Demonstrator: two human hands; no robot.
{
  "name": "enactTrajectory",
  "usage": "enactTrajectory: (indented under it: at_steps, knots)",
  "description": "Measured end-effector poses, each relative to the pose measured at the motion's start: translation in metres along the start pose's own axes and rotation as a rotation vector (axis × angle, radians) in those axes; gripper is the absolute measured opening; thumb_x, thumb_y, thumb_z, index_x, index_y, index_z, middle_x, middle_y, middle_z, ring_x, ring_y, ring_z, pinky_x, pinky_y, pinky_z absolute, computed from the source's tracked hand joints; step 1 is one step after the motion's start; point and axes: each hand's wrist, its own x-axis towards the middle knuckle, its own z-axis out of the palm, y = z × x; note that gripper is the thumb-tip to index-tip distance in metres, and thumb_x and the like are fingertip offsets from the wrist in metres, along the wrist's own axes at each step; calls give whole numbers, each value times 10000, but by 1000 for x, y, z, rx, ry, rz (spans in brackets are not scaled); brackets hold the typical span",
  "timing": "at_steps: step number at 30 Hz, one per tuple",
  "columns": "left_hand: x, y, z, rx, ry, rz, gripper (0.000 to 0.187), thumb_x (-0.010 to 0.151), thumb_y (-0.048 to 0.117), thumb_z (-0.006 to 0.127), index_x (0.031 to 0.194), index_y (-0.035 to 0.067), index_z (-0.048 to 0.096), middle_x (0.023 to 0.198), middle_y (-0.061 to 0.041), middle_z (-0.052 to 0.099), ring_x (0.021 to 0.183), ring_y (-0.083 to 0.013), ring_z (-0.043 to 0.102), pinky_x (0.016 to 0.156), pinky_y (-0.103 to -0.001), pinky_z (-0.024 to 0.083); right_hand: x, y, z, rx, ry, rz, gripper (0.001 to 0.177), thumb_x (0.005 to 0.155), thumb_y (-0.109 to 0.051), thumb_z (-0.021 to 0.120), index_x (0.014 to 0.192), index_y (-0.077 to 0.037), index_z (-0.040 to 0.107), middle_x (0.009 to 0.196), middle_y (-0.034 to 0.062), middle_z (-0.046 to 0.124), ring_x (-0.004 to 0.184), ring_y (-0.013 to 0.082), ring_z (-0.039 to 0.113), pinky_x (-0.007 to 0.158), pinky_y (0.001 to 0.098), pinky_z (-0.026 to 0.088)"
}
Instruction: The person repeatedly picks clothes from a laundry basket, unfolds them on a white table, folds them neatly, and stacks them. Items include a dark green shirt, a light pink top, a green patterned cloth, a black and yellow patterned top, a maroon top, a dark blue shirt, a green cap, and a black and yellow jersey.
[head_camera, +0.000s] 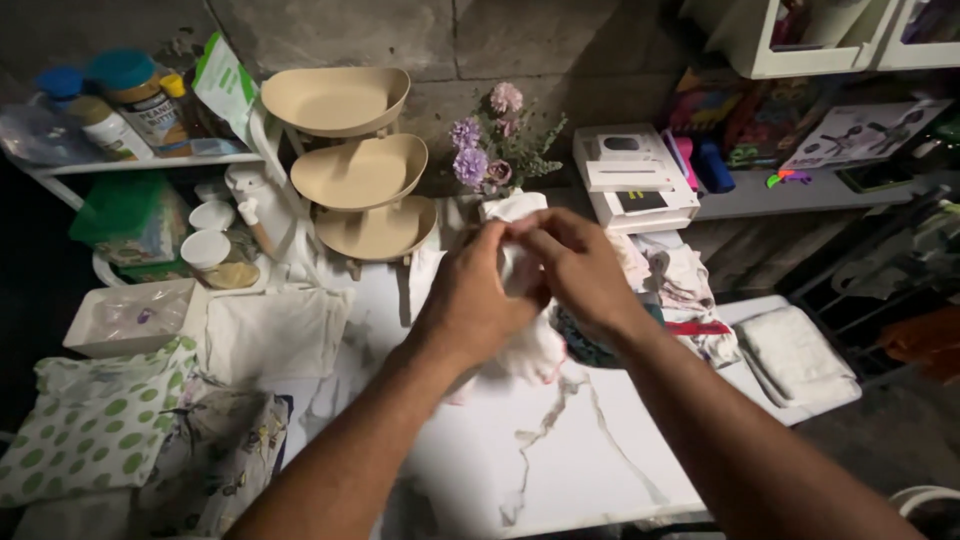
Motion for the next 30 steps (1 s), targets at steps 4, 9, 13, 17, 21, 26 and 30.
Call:
enactTrajectory:
  at_steps: [4,9,13,17,21,26,30]
  knots:
    - [0,-24,-13,64,69,67,263,950,228,687,1142,122,543,1059,-200,677,1005,-451,690,835,-528,566,-22,-28,3,12,-158,-3,275,964,-129,596,1156,-17,757,905,142,744,844,217,711,810,381,626]
    - [-5,-43,-23,-105,-2,100,141,933,164,638,1073,163,624,881,-80,720,798,-263,728,714,-373,568,-8,15,-17,-430,-38,-450,625,717,-4,746,1331,-60,647,1178,219,583,1098,379,624,890,483,578]
    - [2,-66,-29,-371,-108,97,168,909,68,536,1040,133,618,805,-23,618,774,-168,594,708,-329,518,0,32,-12,-120,-232,-126,1079,673,90,786,1617,-101,300,1573,354,314,1481,525,274,1154,598,332]
    - [12,-69,-50,-62,-5,45,450,867,41,530,1312,106,533,977,-266,692,925,-428,685,828,-518,553,29,47,0,-69,-338,-79,279,782,40,784,1055,26,729,847,80,688,815,175,629,771,303,533]
    - [23,-108,-47,65,117,-56,336,836,97,569,1123,152,735,866,-162,754,867,-356,753,762,-450,593,31,32,22,-44,-259,-91,199,847,47,721,1031,-25,698,792,23,614,761,135,588,715,260,474]
    - [29,-116,-51,-230,83,-220,190,925,242,620,1036,132,728,800,-66,714,799,-207,684,775,-385,552,44,34,29,-6,-278,-136,225,857,65,665,1053,-45,645,826,7,555,763,127,542,713,266,437]
    - [16,-123,-44,-415,31,-66,99,985,150,624,1011,57,648,751,-75,660,791,-159,615,772,-339,537,20,20,22,54,-281,-110,279,821,104,633,1062,-36,619,819,-15,555,719,111,532,676,247,397]
